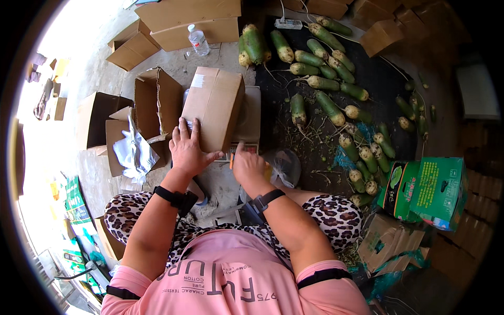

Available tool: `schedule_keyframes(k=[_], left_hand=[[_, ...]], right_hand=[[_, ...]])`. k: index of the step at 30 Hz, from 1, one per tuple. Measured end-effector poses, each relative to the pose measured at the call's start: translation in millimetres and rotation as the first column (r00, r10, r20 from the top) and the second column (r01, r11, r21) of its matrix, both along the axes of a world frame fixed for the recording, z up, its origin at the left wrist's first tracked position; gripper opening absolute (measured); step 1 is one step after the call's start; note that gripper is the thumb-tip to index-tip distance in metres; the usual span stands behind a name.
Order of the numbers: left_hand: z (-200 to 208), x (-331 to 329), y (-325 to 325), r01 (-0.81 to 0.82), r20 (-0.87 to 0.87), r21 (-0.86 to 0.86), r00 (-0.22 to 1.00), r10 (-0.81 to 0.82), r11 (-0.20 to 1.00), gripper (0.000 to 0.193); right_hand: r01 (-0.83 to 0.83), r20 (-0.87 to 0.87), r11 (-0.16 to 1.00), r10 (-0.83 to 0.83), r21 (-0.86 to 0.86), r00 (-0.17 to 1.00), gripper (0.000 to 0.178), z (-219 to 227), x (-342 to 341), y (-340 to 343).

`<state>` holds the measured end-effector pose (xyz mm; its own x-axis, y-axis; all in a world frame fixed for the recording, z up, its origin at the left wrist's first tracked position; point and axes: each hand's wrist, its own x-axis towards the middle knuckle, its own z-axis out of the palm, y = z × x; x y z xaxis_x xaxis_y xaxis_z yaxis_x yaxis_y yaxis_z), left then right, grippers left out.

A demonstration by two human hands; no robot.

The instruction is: The person sits on the floor and packs green vegetables into a cardboard box. They trim the ends of the vegetables with a knife, place them into a plastic bag inside the box, and then seal the box with tape.

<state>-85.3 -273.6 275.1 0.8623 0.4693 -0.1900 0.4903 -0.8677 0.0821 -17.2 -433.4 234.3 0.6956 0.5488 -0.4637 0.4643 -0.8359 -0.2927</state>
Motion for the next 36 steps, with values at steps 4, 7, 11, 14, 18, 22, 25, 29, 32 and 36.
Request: schedule_keyframes(k=[4, 7, 11, 14, 18, 22, 25, 29, 32, 36], left_hand=[[7.7, 8.3, 0.5, 0.028, -0.019, -0.036, 0.999, -0.029, 0.999, 0.118], [0.2, 3.3, 0.8, 0.025, -0.005, -0.057, 1.0, -0.025, 0.998, 0.121], [-16.1, -16.2, -20.1, 0.078, 0.069, -0.064, 0.995, -0.074, 0.995, 0.097], [-5.0, -41.5, -49.3, 0.108, 0.05, -0.183, 0.994, -0.101, 0.977, 0.087], [-16.9, -82.9, -49.8, -0.179, -0.118, -0.716, 0.984, 0.136, 0.675, 0.075], [-58.4, -78.5, -41.9, -0.217, 0.029, -0.941, 0.71, 0.704, 0.258, 0.07], [-53.9, -49.6, -43.3, -0.183, 0.142, -0.92, 0.668, 0.73, 0.346, 0.075], [-44.1, -36.1, -27.1, -0.206, 0.222, -0.885, 0.6, 0.768, 0.417, 0.074], [-54.9, -24.2, 7.4, -0.216, 0.213, -0.894, 0.565, 0.797, 0.393, 0.068], [-82.1, 1.2, 51.9, -0.022, 0.25, -0.946, 0.584, 0.772, 0.322, 0.062]], right_hand=[[-0.068, 0.069, 0.998, 0.068, 0.004, 0.995, 0.055, -18.8, 3.0, 25.1], [-0.119, 0.005, 0.992, 0.119, 0.042, 0.993, 0.03, -43.7, -1.9, 20.3], [-0.224, -0.095, 0.97, 0.215, -0.097, 0.972, 0.022, -24.2, 18.8, 29.4], [-0.141, 0.006, 0.971, 0.144, -0.193, 0.989, 0.034, -1.1, 74.9, 33.8], [-0.051, 0.224, 0.969, 0.107, -0.243, 0.969, 0.047, 50.6, 152.4, 72.7], [-0.255, 0.255, 0.923, 0.331, -0.288, 0.909, 0.043, 61.9, 191.3, 107.0], [-0.216, 0.172, 0.943, 0.263, -0.252, 0.949, 0.038, 51.9, 186.0, 105.5], [-0.079, 0.092, 0.969, 0.103, -0.235, 0.99, 0.043, 55.5, 168.3, 67.5], [0.008, -0.038, 0.972, -0.017, -0.234, 0.999, 0.045, 59.2, 134.0, 24.2], [0.119, -0.094, 0.98, -0.135, -0.161, 0.986, 0.057, 55.1, 97.0, -9.0]])
